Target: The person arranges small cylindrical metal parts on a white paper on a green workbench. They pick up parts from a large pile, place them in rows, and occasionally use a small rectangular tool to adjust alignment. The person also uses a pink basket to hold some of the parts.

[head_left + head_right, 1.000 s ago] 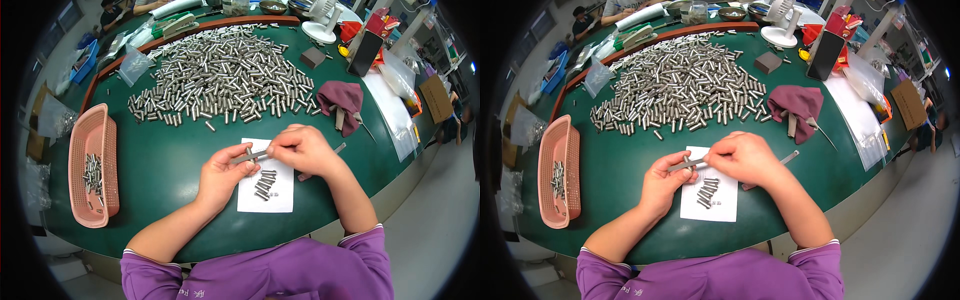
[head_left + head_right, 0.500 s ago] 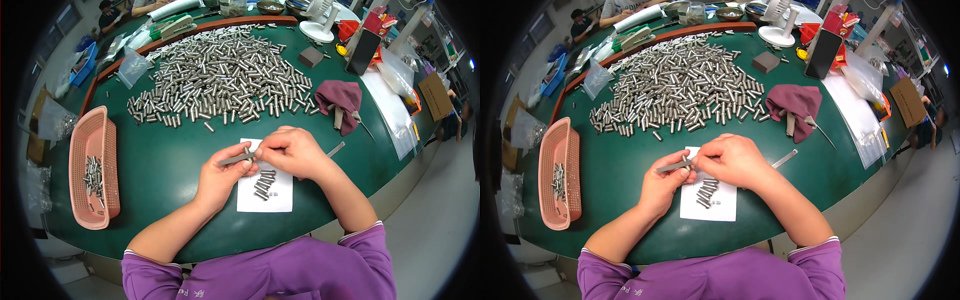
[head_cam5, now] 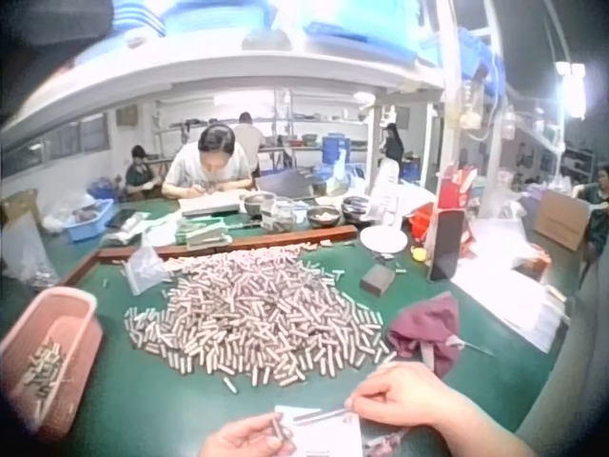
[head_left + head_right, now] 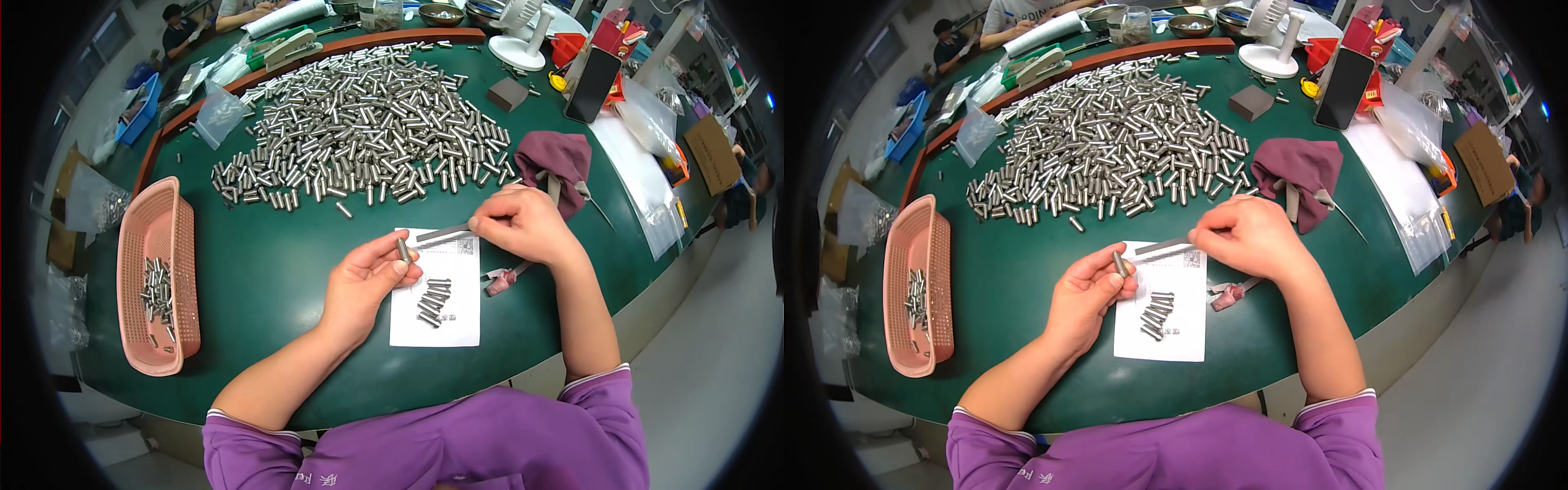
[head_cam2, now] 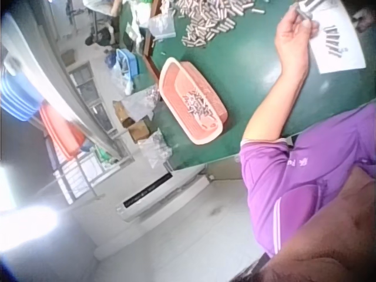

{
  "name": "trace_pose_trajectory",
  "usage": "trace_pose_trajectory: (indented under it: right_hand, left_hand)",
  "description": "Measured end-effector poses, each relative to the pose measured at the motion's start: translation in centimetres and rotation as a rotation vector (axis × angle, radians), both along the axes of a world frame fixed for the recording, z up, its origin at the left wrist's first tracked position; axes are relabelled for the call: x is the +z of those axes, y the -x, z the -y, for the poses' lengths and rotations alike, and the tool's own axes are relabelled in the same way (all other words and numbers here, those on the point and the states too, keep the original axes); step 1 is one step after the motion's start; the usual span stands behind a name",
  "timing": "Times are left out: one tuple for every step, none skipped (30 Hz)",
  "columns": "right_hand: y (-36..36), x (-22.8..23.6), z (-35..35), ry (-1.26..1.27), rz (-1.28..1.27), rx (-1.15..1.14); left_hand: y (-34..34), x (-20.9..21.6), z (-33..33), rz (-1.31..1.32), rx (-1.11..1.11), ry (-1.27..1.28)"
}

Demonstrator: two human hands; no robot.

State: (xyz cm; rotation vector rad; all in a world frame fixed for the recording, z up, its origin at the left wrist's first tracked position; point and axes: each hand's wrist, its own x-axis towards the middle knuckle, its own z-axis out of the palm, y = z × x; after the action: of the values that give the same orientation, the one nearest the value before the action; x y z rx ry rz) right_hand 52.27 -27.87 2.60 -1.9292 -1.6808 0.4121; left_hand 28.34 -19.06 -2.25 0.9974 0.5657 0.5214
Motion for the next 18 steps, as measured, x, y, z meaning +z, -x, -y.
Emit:
trace_pose_trajectory:
  right_hand:
    - [-0.3,0.1,0.0,0.006,-0.09,-0.001]
    - [-0.4,-0.1,0.1,0.014,-0.185,-0.012]
    - [-0.2,-0.1,0.1,-0.005,-0.169,0.026]
    - [0.4,-0.3,-0.2,-0.023,-0.153,0.065]
    - [1.3,-0.1,-0.4,-0.029,-0.087,0.086]
    - [2.2,-0.5,-0.6,-0.042,-0.087,0.092]
    - [3.3,-0.5,-0.8,-0.039,-0.088,0.089]
    - [4.4,-0.2,-1.0,-0.036,-0.087,0.089]
    - [5.2,0.1,-1.0,-0.051,-0.045,0.085]
    - [4.9,-0.2,-0.9,-0.076,-0.067,0.093]
    - [4.1,-0.7,-1.0,-0.104,-0.088,0.106]
    - [3.1,-1.0,-1.0,-0.134,-0.107,0.118]
    - [1.8,-1.3,-0.7,-0.136,-0.129,0.079]
    - [1.1,0.1,-0.2,-0.029,-0.085,0.0]
    - [0.2,-0.1,0.0,0.003,-0.155,-0.02]
    - [-0.3,-0.4,0.0,0.036,-0.225,-0.039]
    - [-0.2,-0.4,0.0,0.012,-0.192,-0.015]
    - [0.1,-0.5,-0.1,-0.012,-0.159,0.01]
  left_hand:
    - [0.0,0.1,-0.1,0.009,0.008,0.001]
    - [0.0,0.0,-0.1,0.013,0.006,0.006]
    - [0.0,0.0,-0.1,0.016,0.005,0.01]
    - [-0.1,0.1,0.0,0.018,0.013,0.011]
    - [-0.3,0.2,0.2,0.017,0.02,0.012]
    - [-0.4,0.3,0.3,0.016,0.028,0.015]
    - [-0.3,0.2,0.3,0.01,0.024,0.012]
    - [-0.3,0.2,0.3,0.005,0.022,0.008]
    - [-0.3,0.1,0.3,0.0,0.019,0.004]
    - [-0.3,0.0,0.3,0.002,0.018,0.009]
    - [-0.3,0.0,0.3,0.006,0.021,0.011]
    - [-0.2,0.0,0.3,0.011,0.024,0.011]
    - [-0.1,0.1,0.2,0.011,0.019,0.006]
    - [0.0,0.0,0.2,0.015,0.016,0.003]
    - [0.0,0.0,0.2,0.018,0.013,0.0]
    - [-0.1,0.0,0.1,0.031,0.017,0.0]
    - [-0.1,-0.1,0.1,0.039,0.014,0.001]
    - [-0.1,-0.1,0.0,0.047,0.012,0.002]
